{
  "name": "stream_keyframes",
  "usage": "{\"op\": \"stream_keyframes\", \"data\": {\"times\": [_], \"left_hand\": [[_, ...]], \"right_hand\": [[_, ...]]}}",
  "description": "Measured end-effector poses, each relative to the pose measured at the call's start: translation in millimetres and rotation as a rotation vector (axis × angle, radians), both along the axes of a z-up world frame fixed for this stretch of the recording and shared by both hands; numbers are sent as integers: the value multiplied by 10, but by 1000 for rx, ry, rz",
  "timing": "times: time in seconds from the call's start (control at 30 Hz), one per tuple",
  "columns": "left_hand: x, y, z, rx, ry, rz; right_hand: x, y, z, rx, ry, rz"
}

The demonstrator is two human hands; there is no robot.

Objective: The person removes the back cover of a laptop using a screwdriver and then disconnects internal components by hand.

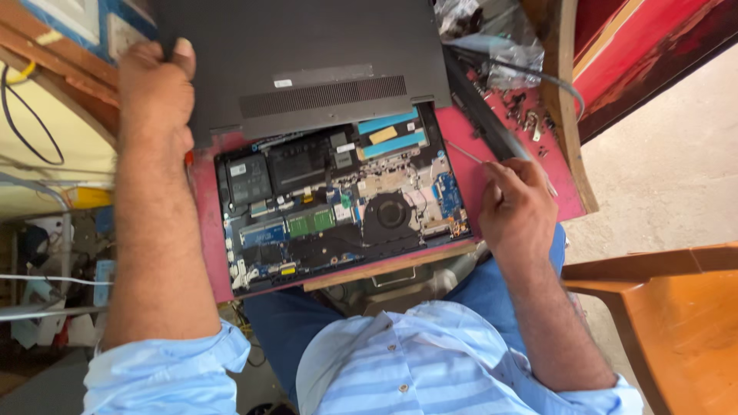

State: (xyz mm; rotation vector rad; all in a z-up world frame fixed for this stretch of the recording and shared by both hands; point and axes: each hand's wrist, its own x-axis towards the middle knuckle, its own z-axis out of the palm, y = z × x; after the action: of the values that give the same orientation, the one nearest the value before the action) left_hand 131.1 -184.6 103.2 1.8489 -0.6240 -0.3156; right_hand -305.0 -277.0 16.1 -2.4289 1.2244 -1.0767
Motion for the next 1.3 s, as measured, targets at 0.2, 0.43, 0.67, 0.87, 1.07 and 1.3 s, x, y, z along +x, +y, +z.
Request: {"op": "stream_keyframes", "data": {"times": [0.2, 0.43, 0.67, 0.87, 1.07, 1.3], "left_hand": [[-289, 599, 85, -235, -98, -71], [-946, 1218, 193, -308, -21, 87], [-1195, 1943, -199, -349, 61, 205], [-1232, 2343, -559, -321, 25, 270], [-1268, 2501, -748, -316, 88, 310], [-1345, 2552, -930, -321, 164, 266]], "right_hand": [[17, -28, 19, -70, 210, -129], [73, -82, 121, -188, 326, -200], [-202, 331, 347, -123, 99, 434], [-89, 526, 248, -129, 238, 487], [-47, 593, 219, -208, 348, 493], [-49, 674, 94, -230, 383, 362]]}}
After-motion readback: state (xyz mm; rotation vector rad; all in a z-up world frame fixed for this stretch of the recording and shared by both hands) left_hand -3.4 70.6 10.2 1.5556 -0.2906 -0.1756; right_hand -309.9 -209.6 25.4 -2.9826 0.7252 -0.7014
